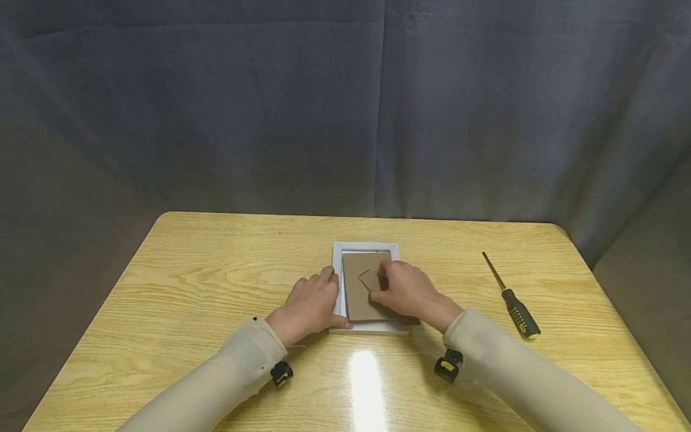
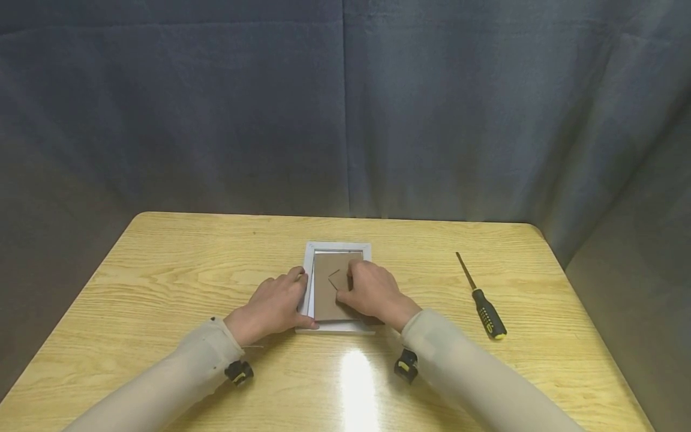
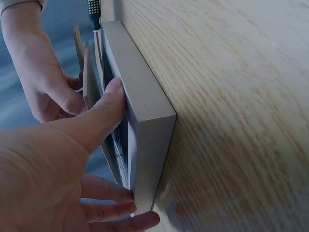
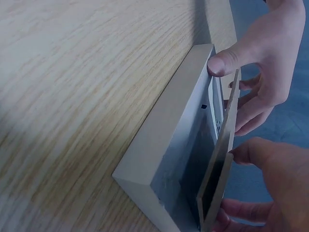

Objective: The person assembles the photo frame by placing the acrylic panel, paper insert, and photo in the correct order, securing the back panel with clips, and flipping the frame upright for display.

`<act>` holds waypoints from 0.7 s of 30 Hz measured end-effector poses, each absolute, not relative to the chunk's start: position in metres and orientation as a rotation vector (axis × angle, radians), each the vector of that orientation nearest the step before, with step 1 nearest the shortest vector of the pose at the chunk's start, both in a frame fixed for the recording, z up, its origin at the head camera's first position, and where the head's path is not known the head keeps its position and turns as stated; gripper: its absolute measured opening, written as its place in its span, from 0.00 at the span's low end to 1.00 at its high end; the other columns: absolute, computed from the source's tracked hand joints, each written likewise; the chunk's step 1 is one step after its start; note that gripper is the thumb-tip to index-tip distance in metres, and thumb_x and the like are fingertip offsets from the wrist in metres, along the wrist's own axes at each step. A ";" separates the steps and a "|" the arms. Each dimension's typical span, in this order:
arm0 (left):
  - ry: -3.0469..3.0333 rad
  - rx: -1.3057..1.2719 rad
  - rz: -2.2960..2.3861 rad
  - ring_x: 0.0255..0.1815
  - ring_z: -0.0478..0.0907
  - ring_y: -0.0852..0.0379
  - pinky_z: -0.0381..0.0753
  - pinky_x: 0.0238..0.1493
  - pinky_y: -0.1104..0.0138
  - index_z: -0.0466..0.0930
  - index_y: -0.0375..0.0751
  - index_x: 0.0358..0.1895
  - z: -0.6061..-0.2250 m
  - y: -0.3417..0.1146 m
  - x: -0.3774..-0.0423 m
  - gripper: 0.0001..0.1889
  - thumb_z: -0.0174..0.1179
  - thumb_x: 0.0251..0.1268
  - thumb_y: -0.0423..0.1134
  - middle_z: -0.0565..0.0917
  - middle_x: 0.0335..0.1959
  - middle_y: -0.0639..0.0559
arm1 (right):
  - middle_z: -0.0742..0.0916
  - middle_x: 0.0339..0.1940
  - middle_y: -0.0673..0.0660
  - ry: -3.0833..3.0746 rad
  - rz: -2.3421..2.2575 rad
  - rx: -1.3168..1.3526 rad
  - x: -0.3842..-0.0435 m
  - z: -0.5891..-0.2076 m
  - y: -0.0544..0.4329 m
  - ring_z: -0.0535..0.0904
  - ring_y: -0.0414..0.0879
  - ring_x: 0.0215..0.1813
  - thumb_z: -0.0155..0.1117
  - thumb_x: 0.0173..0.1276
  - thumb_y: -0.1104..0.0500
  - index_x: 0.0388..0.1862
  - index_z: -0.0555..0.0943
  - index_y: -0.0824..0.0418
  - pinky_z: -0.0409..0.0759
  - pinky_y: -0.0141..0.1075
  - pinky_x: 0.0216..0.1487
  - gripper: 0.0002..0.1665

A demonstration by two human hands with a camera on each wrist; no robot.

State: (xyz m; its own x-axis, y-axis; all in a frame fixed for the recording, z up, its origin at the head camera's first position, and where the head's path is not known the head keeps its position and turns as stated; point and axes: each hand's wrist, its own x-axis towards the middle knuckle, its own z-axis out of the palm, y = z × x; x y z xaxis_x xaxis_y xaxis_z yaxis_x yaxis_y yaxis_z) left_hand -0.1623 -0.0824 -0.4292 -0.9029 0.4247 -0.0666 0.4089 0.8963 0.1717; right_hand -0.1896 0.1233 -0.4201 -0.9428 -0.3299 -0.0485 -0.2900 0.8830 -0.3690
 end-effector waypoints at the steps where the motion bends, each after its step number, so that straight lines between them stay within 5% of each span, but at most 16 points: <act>1: 2.959 0.654 0.236 0.42 0.80 0.49 0.82 0.42 0.55 0.74 0.27 0.63 -0.429 -0.082 -0.162 0.51 0.77 0.43 0.66 0.78 0.59 0.39 | 0.83 0.29 0.53 2.940 -0.550 -0.484 -0.190 -0.420 0.123 0.74 0.44 0.29 0.72 0.58 0.51 0.37 0.80 0.60 0.72 0.35 0.29 0.16; 21: 2.946 0.646 0.194 0.47 0.82 0.46 0.82 0.45 0.53 0.73 0.26 0.64 -0.428 -0.082 -0.163 0.52 0.75 0.45 0.67 0.77 0.62 0.37 | 0.82 0.29 0.53 2.922 -0.509 -0.462 -0.197 -0.425 0.110 0.74 0.45 0.29 0.72 0.59 0.53 0.35 0.78 0.60 0.72 0.35 0.29 0.14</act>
State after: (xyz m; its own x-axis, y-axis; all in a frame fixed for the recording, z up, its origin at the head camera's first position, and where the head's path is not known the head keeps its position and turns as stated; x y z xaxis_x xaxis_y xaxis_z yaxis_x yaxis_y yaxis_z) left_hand -0.1629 -0.0822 -0.4276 -0.9020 0.4226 -0.0886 0.4074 0.9008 0.1502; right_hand -0.1969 0.1098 -0.4255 -0.9430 -0.3220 -0.0839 -0.2747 0.8955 -0.3502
